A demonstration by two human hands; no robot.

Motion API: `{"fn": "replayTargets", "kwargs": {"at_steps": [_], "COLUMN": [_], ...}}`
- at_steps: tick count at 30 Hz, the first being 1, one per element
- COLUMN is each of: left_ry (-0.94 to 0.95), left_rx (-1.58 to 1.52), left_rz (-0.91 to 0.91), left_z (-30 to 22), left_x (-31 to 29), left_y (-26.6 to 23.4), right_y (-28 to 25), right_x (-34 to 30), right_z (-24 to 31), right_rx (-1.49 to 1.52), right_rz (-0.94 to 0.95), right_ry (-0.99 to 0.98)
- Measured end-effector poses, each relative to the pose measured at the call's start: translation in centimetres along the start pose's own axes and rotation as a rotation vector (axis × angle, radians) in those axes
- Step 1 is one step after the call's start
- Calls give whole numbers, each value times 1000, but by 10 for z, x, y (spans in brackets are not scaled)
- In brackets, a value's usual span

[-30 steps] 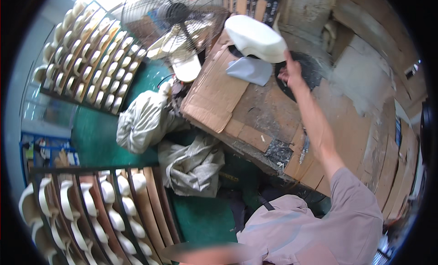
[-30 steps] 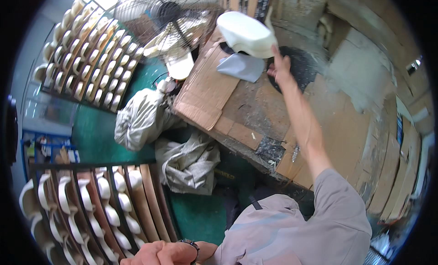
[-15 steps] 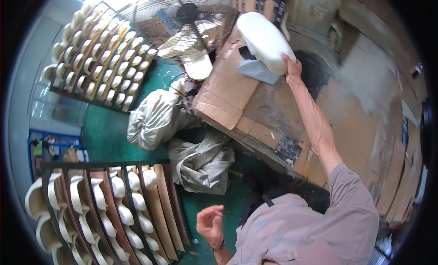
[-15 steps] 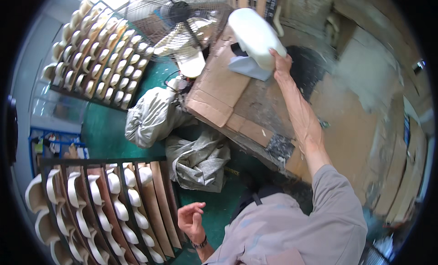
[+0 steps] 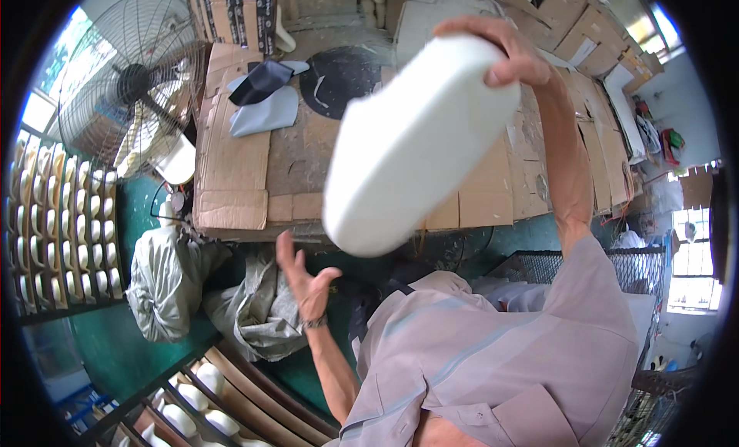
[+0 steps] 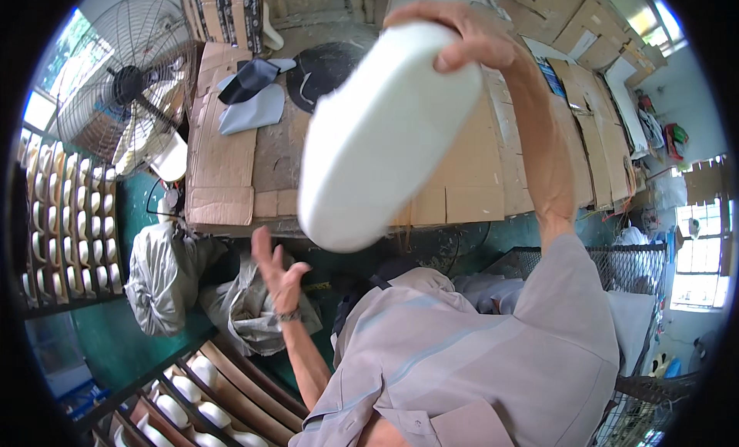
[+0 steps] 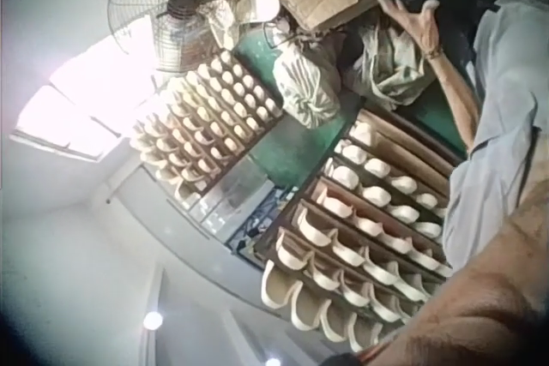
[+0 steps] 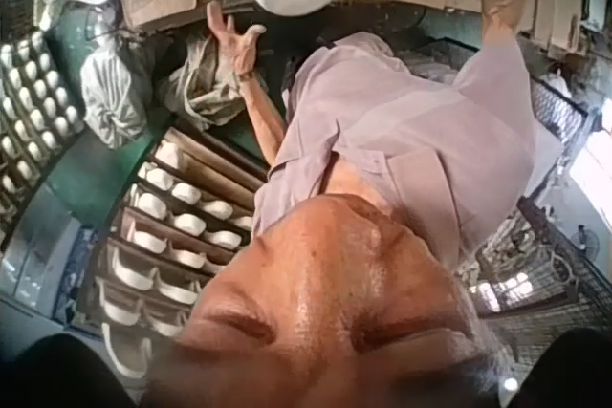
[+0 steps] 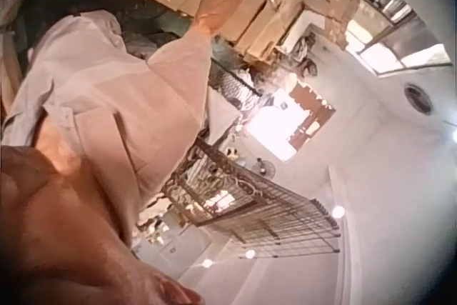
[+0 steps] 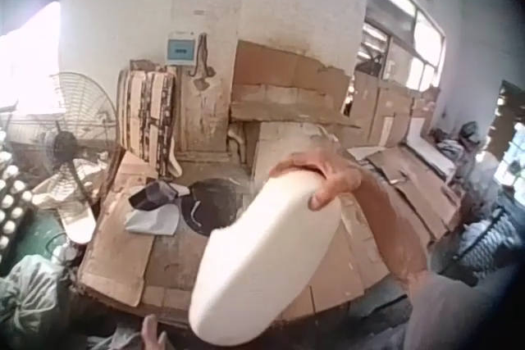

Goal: The worker is handling, inspecting, and organizing foam bicycle seat pads in a manufacturing environment, including putting them into a large storage bag and applying adhesive or sealant with a spray tool.

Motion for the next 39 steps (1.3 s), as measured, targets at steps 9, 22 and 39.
{"fn": "replayTargets", "kwargs": {"at_steps": [9, 22, 39], "left_ry": [-212, -165, -364], "left_rx": [-512, 309, 688], "left_rz": [752, 351, 254], "left_z": [4, 171, 241], "left_x": [-2, 26, 113], "left_y": [266, 394, 295], "right_y": [-44, 86, 162], "right_x": [-57, -222, -225], "right_z": [-57, -461, -429], "right_rx": [70, -210, 625], "right_rz": [296, -645, -581], "right_ry": [65, 810, 782]}}
Point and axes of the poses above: each hand's wrist, its own x-axis towards the middle knuckle, its own y-axis out of the palm, z = x × y, the point moved 6 cm from there along x, towards the middle knuckle, and after that the axes turned 4 degrees about y, right-handed, at the moved point
